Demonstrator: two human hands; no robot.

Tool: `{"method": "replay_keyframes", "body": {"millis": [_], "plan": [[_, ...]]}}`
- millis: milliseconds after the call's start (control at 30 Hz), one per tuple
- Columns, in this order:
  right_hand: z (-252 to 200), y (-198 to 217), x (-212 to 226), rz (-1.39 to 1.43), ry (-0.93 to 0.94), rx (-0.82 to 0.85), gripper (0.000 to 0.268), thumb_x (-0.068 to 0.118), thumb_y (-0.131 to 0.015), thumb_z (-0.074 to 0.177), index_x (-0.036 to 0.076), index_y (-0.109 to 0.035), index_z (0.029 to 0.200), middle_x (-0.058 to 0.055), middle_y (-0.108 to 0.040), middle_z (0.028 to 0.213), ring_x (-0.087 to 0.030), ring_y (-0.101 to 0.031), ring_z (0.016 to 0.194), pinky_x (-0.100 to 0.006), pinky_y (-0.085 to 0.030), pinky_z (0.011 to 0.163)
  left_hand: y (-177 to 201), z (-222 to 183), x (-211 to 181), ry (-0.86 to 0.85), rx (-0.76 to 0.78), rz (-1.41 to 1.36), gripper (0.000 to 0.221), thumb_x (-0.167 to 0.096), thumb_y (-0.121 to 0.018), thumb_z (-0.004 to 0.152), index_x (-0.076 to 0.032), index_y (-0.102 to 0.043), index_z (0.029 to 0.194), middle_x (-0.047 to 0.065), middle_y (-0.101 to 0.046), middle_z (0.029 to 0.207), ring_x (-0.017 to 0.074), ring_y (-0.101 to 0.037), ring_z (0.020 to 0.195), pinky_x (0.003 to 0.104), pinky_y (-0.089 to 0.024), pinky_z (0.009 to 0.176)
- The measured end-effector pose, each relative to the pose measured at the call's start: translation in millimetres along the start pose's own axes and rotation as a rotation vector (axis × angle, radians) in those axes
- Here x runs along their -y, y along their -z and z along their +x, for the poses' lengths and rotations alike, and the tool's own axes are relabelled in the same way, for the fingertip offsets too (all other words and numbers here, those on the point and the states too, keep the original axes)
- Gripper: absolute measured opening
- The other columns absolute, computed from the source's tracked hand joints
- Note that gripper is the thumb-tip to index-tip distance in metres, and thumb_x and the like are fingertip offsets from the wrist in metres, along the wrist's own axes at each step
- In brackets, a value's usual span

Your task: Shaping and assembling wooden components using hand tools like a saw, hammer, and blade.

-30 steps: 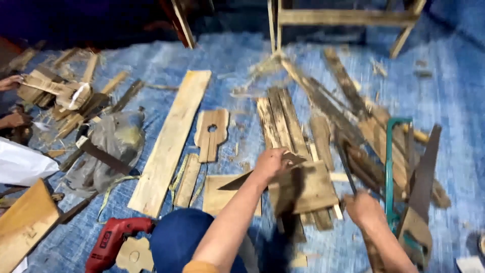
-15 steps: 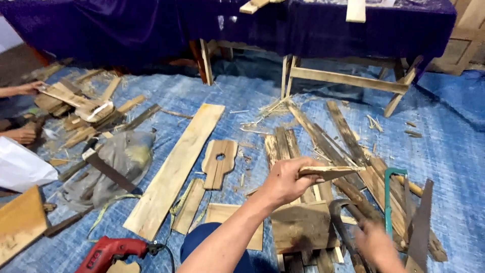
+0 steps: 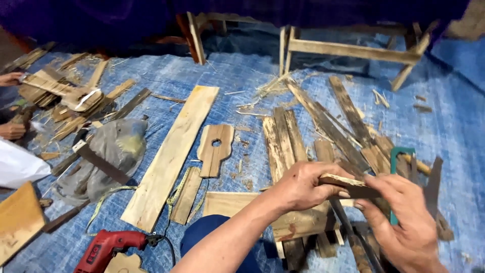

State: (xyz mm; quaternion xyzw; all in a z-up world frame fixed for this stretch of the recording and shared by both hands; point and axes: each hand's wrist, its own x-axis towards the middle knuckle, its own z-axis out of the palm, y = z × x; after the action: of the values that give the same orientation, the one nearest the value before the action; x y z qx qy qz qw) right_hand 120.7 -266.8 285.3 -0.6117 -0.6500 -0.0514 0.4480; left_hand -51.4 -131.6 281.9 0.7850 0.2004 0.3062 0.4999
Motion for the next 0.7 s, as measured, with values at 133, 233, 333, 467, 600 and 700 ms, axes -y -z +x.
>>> {"method": "replay_keyframes", "body": {"millis": [133, 233, 333, 467, 600, 700], "plan": [[-0.6, 9.0, -9.8, 0.155, -0.176, 0.049, 0.041, -0.001, -0.075, 0.079, -0.002, -0.071, 0.12, -0.014, -0.067, 0.121, -0.021, -0.064, 0.099, -0.03, -0.051, 0.084, -5.5, 7.1, -9.0, -0.035, 0.034, 0.029, 0.032, -0.001, -0.075, 0.082, -0.014, -0.075, 0.111, 0.004, -0.077, 0.081, 0.0119, -0.064, 0.061, 0.026, -0.047, 0.054], [-3.5, 10.8, -16.4, 0.217, -0.244, 0.074, 0.028, -0.003, -0.073, 0.081, -0.002, -0.074, 0.109, -0.011, -0.069, 0.113, -0.017, -0.065, 0.091, -0.027, -0.052, 0.077, -9.8, 6.0, -9.3, -0.046, 0.068, 0.025, 0.029, -0.001, -0.075, 0.084, -0.013, -0.075, 0.11, 0.003, -0.077, 0.085, 0.0115, -0.065, 0.065, 0.026, -0.048, 0.056], [-11.2, 9.8, -25.6, 0.203, -0.287, 0.09, 0.016, -0.004, -0.07, 0.084, -0.001, -0.074, 0.1, -0.009, -0.071, 0.106, -0.016, -0.064, 0.086, -0.028, -0.05, 0.074, -17.4, 4.1, -5.9, -0.053, 0.109, 0.005, 0.027, 0.001, -0.073, 0.086, -0.01, -0.074, 0.11, 0.002, -0.078, 0.091, 0.0123, -0.07, 0.072, 0.026, -0.052, 0.062], [-16.1, 14.5, -41.1, 0.202, -0.414, 0.044, 0.018, 0.0, -0.065, 0.094, -0.003, -0.07, 0.11, -0.014, -0.077, 0.093, -0.017, -0.071, 0.073, -0.028, -0.057, 0.06, -22.0, 6.5, 4.2, -0.028, 0.173, 0.01, 0.026, -0.002, -0.074, 0.088, -0.01, -0.074, 0.113, 0.004, -0.079, 0.091, 0.0106, -0.065, 0.062, 0.025, -0.05, 0.055], [-11.3, 30.3, -50.1, 0.178, -0.471, 0.037, 0.015, 0.005, -0.061, 0.104, -0.008, -0.069, 0.106, -0.014, -0.07, 0.085, -0.016, -0.051, 0.057, -0.029, -0.042, 0.053, -17.0, 6.1, 6.4, 0.013, 0.134, 0.032, 0.029, -0.009, -0.079, 0.086, -0.019, -0.075, 0.112, 0.003, -0.078, 0.082, 0.0085, -0.057, 0.054, 0.026, -0.042, 0.049], [-10.3, 27.5, -43.5, 0.169, -0.349, 0.137, 0.012, 0.004, -0.063, 0.093, 0.0, -0.073, 0.098, -0.012, -0.075, 0.095, -0.013, -0.051, 0.05, -0.024, -0.04, 0.04, -15.4, 5.4, 2.1, -0.01, 0.147, 0.006, 0.028, -0.004, -0.076, 0.087, -0.014, -0.075, 0.112, 0.003, -0.079, 0.086, 0.0095, -0.063, 0.062, 0.026, -0.047, 0.054]]}}
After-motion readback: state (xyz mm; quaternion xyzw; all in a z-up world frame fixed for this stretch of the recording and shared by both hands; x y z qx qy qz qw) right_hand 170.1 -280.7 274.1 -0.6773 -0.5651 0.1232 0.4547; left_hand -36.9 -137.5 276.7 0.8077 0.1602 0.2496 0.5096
